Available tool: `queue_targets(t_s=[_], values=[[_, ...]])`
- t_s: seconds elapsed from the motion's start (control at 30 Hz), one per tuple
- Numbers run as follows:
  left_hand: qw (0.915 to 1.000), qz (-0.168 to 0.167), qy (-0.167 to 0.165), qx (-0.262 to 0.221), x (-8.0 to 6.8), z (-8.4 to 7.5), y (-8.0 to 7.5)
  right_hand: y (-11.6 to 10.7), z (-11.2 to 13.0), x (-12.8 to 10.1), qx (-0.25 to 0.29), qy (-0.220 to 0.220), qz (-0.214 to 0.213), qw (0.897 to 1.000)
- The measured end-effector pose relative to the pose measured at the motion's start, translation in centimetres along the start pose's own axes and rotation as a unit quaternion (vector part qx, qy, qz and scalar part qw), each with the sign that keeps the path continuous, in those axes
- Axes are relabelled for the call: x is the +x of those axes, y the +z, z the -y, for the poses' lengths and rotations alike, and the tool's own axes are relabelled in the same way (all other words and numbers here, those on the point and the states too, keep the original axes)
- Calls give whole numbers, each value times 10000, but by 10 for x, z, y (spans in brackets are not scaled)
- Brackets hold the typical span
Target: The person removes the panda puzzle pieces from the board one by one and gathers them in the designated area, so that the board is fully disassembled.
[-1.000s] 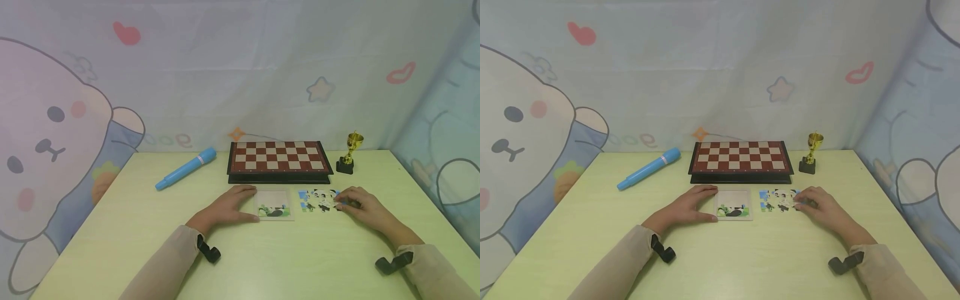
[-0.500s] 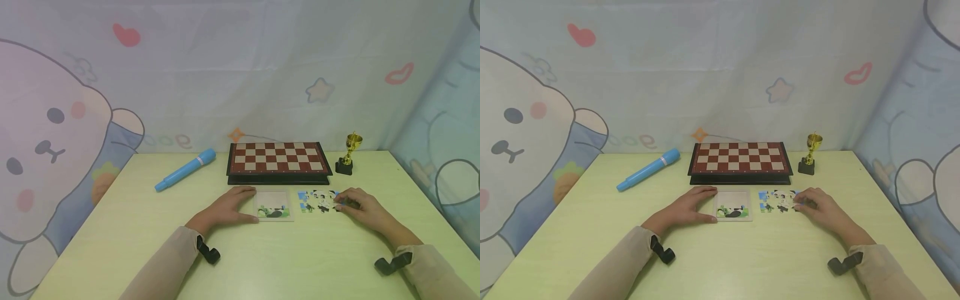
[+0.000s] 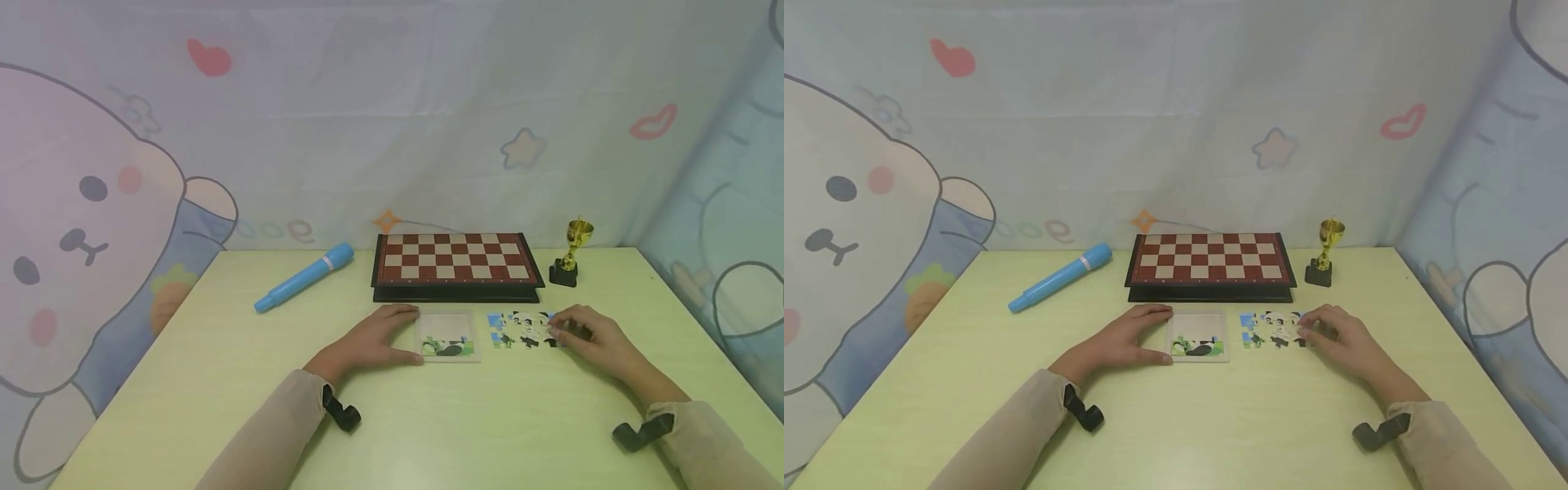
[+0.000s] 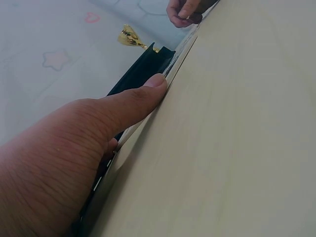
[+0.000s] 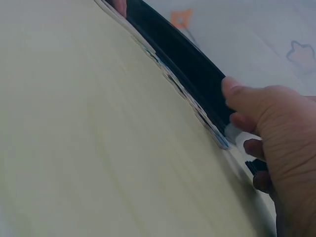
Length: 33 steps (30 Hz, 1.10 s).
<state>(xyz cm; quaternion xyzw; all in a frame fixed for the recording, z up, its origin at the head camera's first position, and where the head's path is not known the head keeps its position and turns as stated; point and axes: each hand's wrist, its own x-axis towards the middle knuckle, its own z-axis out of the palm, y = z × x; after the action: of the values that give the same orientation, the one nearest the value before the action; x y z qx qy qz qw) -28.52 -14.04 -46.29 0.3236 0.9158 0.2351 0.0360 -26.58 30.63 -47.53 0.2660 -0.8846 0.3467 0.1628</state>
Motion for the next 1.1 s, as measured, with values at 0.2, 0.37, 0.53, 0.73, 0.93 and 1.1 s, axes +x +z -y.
queue_targets(t_s=[0.2,0.37,0.53,0.73,0.93,1.1], values=[[10000,-21,86,-35,1,2,3,13,13,10,501,-86,-445,9977],[10000,-41,71,43,1,1,4,41,33,31,578,-974,-481,9924],[9999,-17,60,119,0,2,1,80,56,61,691,-1878,44,9798],[9998,-51,43,167,-2,4,-3,114,92,86,507,-1807,933,9778],[9999,-34,108,107,-2,5,-2,130,106,90,-154,-1650,1431,9757],[9999,-27,95,104,0,3,0,130,102,86,-354,-1573,1324,9780]])
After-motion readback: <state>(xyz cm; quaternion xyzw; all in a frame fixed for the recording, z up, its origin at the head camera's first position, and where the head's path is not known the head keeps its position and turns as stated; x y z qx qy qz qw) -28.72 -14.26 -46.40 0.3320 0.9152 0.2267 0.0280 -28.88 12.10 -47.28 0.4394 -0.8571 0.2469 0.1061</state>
